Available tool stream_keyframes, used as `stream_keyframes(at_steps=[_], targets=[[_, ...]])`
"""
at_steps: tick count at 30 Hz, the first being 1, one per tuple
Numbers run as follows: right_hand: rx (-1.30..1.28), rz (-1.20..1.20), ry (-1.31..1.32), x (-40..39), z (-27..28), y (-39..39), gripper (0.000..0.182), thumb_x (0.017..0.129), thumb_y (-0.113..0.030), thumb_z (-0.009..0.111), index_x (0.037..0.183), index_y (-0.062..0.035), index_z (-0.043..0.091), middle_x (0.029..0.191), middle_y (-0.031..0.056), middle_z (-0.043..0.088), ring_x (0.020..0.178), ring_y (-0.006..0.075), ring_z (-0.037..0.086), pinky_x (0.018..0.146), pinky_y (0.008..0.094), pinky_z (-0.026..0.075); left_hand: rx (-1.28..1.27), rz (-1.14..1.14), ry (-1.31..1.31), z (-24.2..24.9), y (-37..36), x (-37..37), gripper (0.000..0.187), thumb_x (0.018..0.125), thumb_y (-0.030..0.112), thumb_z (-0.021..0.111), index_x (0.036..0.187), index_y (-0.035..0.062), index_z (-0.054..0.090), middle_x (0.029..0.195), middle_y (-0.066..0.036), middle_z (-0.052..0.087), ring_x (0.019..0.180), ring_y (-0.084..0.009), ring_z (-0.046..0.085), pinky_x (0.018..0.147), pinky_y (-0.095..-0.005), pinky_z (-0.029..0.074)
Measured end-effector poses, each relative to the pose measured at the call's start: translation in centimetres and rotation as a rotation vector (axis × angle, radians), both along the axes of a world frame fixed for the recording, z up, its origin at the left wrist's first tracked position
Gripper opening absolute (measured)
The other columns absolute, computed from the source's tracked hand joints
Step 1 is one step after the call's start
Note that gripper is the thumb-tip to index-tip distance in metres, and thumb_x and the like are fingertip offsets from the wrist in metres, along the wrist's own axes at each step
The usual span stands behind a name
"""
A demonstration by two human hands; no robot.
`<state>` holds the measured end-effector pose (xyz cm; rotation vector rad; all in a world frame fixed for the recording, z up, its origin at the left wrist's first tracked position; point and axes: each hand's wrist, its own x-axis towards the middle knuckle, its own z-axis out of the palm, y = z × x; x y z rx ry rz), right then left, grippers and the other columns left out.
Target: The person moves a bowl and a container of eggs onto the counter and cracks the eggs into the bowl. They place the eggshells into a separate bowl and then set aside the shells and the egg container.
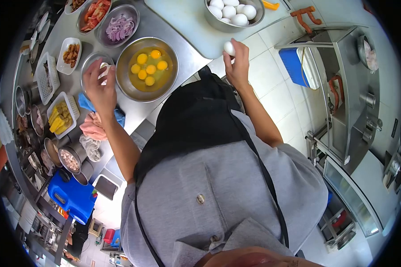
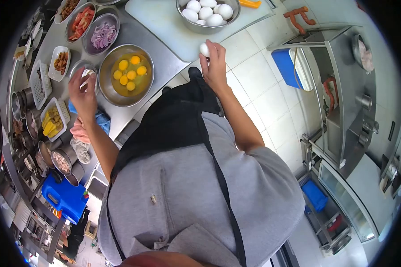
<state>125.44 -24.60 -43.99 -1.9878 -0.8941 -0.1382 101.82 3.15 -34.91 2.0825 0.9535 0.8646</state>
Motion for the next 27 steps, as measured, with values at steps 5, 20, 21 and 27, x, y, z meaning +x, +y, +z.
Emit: stream_keyframes(at_steps=[5, 20, 21, 27], targets=[[0.281, 0.148, 0.863, -1.2, 5.9, 2.9, 0.035, 0.097, -0.015, 0.056, 0.129, -0.0051, 0.050, 0.089, 0.0070, 0.060, 0.067, 0.0110, 0.056, 0.057, 0.0243, 0.047, -0.105, -0.199, 0.012, 1.1, -2.6, 1.8, 0.039, 0.086, 0.007, 0.072, 0.123, 0.0023, 0.063, 0.117, -0.011, 0.060, 0.093, -0.0158, 0.065, 0.074, -0.0269, 0.054], [-0.080, 0.647, 0.566, -6.7, 7.8, 12.5, 0.035, 0.101, -0.033, 0.043, 0.100, -0.0003, 0.054, 0.081, 0.0204, 0.067, 0.078, 0.0426, 0.065, 0.069, 0.0491, 0.049, -0.375, -0.338, -0.188, 0.0, -6.9, 3.0, 0.041, 0.080, -0.006, 0.070, 0.120, -0.0034, 0.065, 0.107, -0.005, 0.058, 0.083, -0.0078, 0.054, 0.069, -0.0199, 0.047], [-0.101, 0.673, 0.547, -6.6, 7.9, 12.7, 0.033, 0.101, -0.032, 0.043, 0.101, -0.0008, 0.054, 0.081, 0.0201, 0.067, 0.078, 0.0422, 0.065, 0.069, 0.0490, 0.049, -0.355, -0.285, -0.185, -0.4, -7.0, 3.0, 0.041, 0.079, -0.006, 0.069, 0.119, -0.0024, 0.066, 0.106, -0.004, 0.059, 0.082, -0.0070, 0.054, 0.068, -0.0189, 0.045], [-0.112, 0.794, 0.526, -5.9, 8.3, 13.8, 0.031, 0.101, -0.032, 0.043, 0.100, -0.0020, 0.053, 0.081, 0.0174, 0.067, 0.078, 0.0396, 0.066, 0.068, 0.0458, 0.049, -0.432, -0.199, -0.301, -0.9, -6.6, 3.1, 0.040, 0.074, -0.005, 0.070, 0.114, -0.0025, 0.069, 0.102, -0.004, 0.061, 0.077, -0.0052, 0.054, 0.064, -0.0171, 0.047]])
